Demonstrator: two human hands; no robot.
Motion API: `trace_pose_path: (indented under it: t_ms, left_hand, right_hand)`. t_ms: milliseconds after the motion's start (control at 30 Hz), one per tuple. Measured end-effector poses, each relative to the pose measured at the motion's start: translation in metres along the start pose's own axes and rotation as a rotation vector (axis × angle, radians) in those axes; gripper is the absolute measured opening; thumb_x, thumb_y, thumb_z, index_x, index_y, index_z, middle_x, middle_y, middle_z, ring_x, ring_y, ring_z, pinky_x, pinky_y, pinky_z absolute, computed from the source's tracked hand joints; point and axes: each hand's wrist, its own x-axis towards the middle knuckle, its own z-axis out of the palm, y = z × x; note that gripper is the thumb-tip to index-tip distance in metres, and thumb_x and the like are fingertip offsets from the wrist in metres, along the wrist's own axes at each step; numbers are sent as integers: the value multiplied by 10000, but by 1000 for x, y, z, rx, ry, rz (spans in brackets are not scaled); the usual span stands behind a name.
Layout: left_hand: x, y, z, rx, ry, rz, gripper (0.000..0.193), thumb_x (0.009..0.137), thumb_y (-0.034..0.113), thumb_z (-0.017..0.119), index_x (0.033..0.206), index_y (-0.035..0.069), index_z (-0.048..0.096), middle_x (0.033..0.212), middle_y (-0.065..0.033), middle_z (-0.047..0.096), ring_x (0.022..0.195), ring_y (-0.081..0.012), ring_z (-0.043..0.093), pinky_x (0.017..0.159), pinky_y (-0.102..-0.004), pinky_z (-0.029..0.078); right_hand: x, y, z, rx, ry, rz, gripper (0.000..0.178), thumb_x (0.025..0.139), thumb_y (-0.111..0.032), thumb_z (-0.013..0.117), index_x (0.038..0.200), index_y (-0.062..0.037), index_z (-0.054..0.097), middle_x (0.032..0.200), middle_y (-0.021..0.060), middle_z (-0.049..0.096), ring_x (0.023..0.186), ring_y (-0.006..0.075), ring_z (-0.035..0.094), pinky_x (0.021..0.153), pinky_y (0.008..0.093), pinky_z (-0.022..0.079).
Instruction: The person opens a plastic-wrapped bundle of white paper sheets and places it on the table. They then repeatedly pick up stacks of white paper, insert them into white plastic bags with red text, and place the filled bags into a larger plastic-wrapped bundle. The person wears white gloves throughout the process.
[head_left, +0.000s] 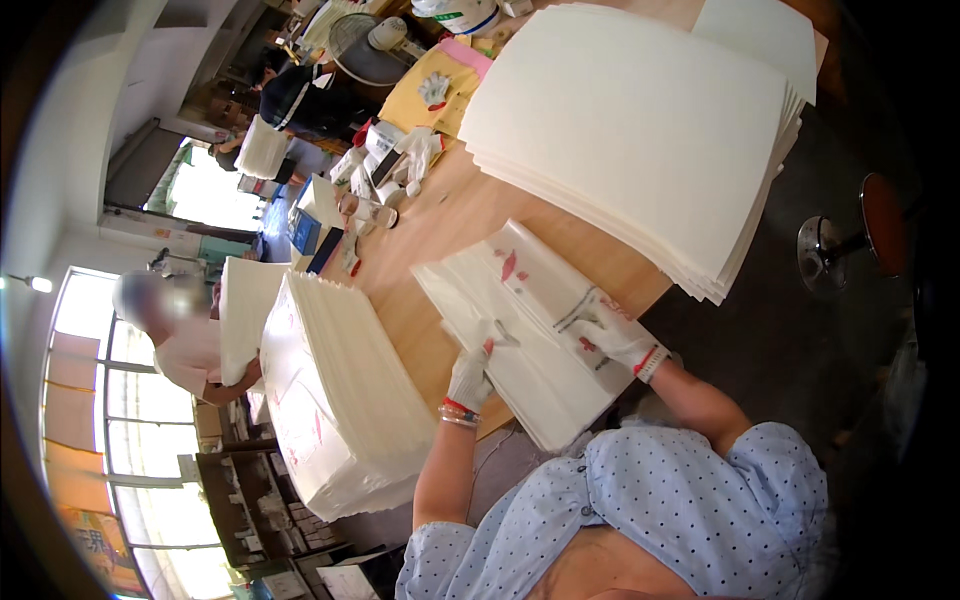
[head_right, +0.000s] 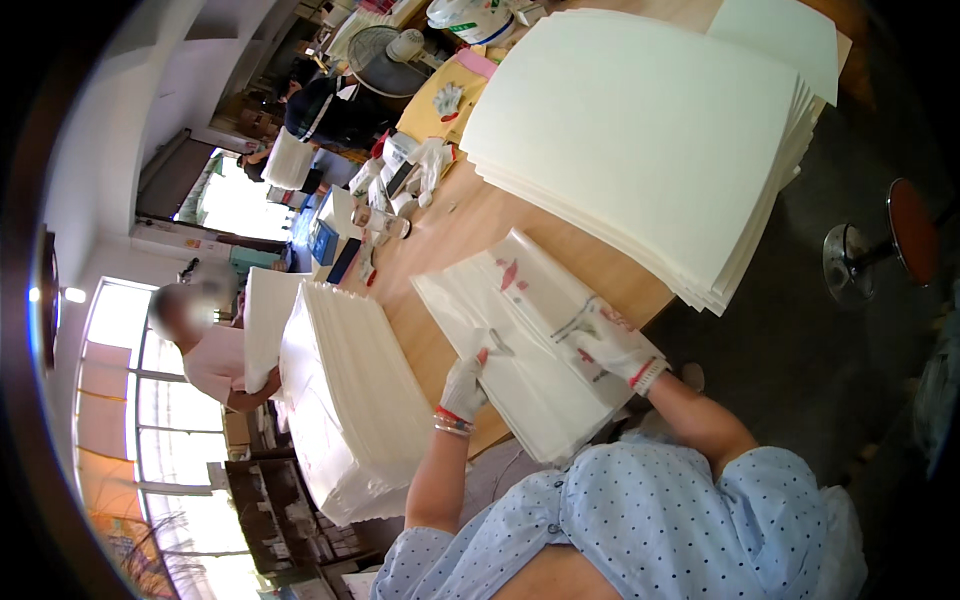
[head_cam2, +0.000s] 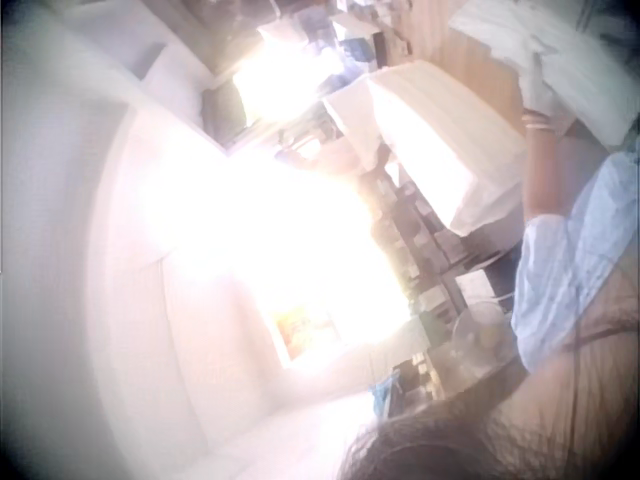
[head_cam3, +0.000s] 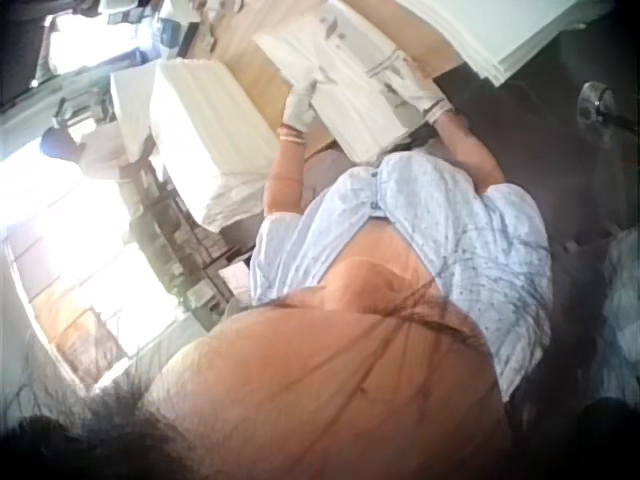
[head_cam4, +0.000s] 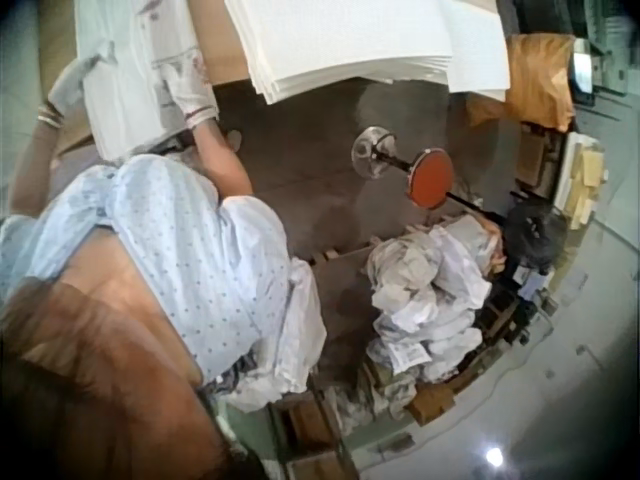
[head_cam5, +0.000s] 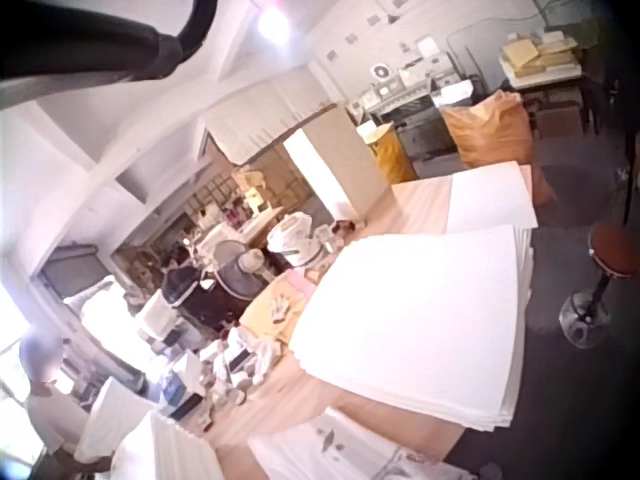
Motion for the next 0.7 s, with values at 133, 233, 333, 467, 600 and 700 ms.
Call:
trace_pose_path:
  t_ms: [133,233,333,467,600,700]
  left_hand:
    - [6,14,11,140,84,-31,330,928,113,493,1241,17,458,1137,-139,578,955,-275,619,832,-427,535]
    - [-15,46,17,324,40,124,425,914,160,535,1305,42,417,1139,-142,583,885,-229,609,783,-357,525]
    - [-64,117,15,546,-97,422,492,913,212,527,1342,16,386,1068,-105,599,807,-178,586,770,-287,480]
    - [-159,237,85,970,-50,455,497,887,176,524,1316,-47,410,925,-50,614,744,-145,577,718,-258,462]
    - [-208,307,141,1171,106,463,390,827,92,522,1199,-21,539,802,-12,606,690,-104,554,629,-243,445]
    - [-270,326,157,1641,594,535,346,768,55,468,1077,8,618,828,-13,607,695,-90,526,617,-250,439]
  right_hand:
    - [19,13,58,205,-177,-235,273,890,-240,547,1028,-5,559,840,68,615,768,131,570,690,293,465]
    - [9,-8,45,319,-258,-330,239,903,-194,532,1029,8,551,854,67,592,750,105,548,665,262,455]
    - [-14,-15,9,707,-253,-62,192,921,-140,507,1037,5,552,846,39,559,740,81,527,658,232,444]
    - [-6,39,-15,697,-50,-103,175,919,-136,533,1045,-18,564,855,-8,553,742,65,505,672,223,440]
    - [5,63,-25,529,-17,-6,181,914,-144,542,1041,-17,565,858,-4,562,764,60,507,687,228,443]
    - [6,74,-8,526,-112,-15,182,913,-145,543,1038,-14,566,843,-1,563,751,65,511,680,234,447]
